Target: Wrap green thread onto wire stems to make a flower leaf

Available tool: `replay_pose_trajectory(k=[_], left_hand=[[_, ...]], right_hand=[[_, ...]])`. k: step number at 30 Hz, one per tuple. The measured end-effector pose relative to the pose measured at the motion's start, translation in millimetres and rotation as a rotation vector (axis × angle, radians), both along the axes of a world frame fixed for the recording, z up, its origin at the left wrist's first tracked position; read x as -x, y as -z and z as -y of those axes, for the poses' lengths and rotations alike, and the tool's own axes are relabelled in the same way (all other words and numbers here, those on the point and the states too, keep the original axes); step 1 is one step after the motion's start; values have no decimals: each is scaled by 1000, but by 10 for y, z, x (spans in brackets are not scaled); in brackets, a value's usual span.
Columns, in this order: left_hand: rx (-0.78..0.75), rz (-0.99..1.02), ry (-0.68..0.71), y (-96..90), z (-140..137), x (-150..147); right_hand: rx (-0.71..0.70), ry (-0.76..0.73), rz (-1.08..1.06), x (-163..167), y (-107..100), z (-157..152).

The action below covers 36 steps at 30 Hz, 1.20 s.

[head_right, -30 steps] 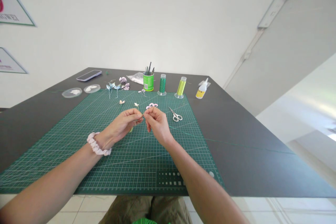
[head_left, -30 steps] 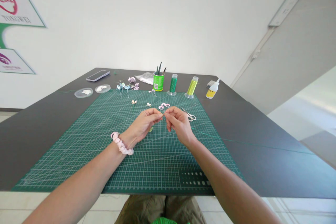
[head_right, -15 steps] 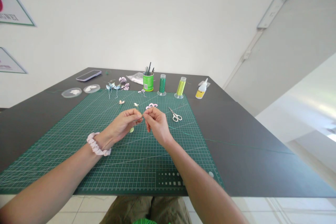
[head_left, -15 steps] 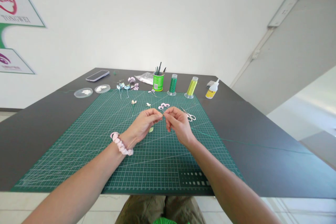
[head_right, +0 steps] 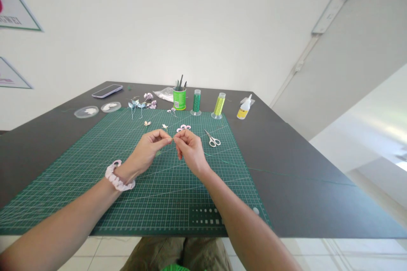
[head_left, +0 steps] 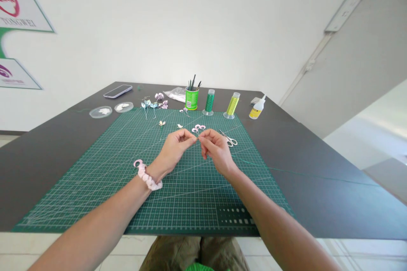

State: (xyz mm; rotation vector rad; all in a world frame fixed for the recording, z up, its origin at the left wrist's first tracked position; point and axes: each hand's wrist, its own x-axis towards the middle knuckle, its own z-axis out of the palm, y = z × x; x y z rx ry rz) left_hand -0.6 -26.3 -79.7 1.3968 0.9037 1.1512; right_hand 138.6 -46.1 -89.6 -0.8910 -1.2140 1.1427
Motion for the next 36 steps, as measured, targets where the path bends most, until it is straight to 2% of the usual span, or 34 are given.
replay_pose_trajectory(k=[7,14,18,23,26,28,36], left_hand=[[-344,-301,-160,-17,41,28],[-580,-415,-234,27,62,19],[-656,-440,-243,53,60,12],[-658,-452,-235,53,68,10],[-612,-442,-220,41,72,4],[-509,-413,-176,31,64,1],[197,47,207,-18,-4,27]], right_hand=[[10,-2,6,4,6,2],[23,-32,-24,6,22,-4],[38,-15,-19,13,17,-3],[34,8,-12,17,13,-8],[24,19,-2,16,16,-11],[18,32,8,15,16,-13],[-5,38,43,10,11,-10]])
